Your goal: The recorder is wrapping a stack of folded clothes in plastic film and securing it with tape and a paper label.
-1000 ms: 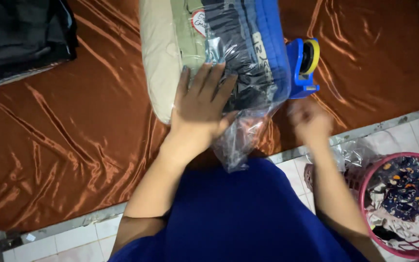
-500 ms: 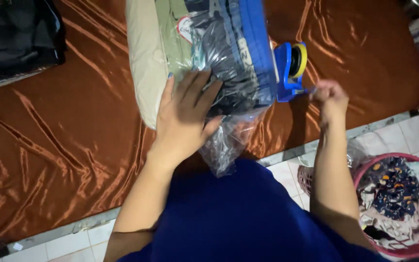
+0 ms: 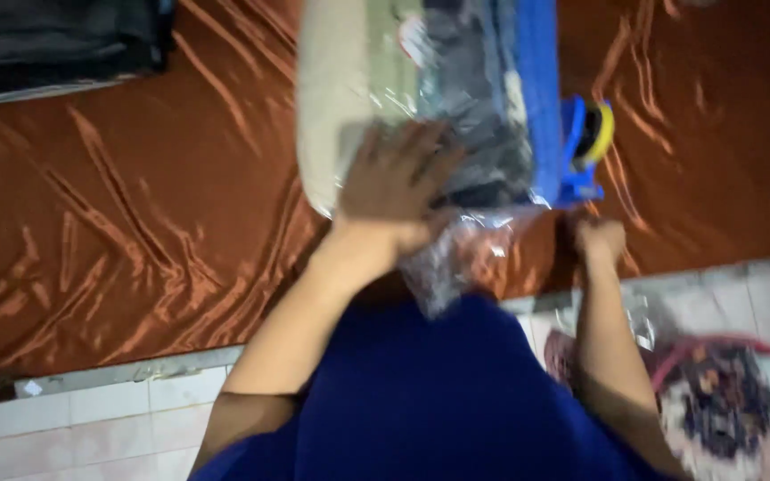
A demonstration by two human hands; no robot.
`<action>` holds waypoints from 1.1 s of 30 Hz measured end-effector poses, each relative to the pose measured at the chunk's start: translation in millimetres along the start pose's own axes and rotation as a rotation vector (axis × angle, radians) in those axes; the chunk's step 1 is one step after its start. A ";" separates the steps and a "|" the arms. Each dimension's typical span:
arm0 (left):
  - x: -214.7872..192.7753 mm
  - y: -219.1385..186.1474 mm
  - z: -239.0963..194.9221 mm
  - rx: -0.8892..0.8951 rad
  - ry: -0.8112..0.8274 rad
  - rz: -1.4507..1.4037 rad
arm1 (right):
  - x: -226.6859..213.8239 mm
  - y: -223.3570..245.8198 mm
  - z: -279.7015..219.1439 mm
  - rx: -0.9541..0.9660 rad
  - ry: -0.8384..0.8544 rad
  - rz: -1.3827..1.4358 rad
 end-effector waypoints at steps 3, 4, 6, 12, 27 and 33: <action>-10.5 22.3 -8.8 0.035 0.029 -0.178 | -6.9 -0.7 -1.0 -0.113 0.181 0.092; -11.7 40.2 -12.6 -0.021 0.023 -0.419 | -30.9 19.7 -10.6 -0.013 0.238 0.277; -19.0 77.3 -11.6 -0.080 0.005 -0.658 | -68.7 49.0 -13.6 0.078 0.296 0.460; -67.1 118.6 11.1 -0.060 -0.228 -0.308 | -185.4 179.9 -9.2 -0.287 0.125 0.580; -20.1 99.6 20.4 -0.460 -0.507 -0.307 | -202.1 555.4 -85.8 -1.341 0.594 -0.016; -25.1 100.3 17.6 -0.462 -0.542 -0.366 | -173.1 596.1 -78.1 -1.312 0.729 0.061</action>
Point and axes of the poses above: each hand's wrist, its own z-axis towards the middle knuckle, its own x-axis out of the palm, y = z × x, the point moved 8 cm from there along z, towards the middle knuckle, and after that the axes turned 10 degrees about -x, right-handed, at the moved point
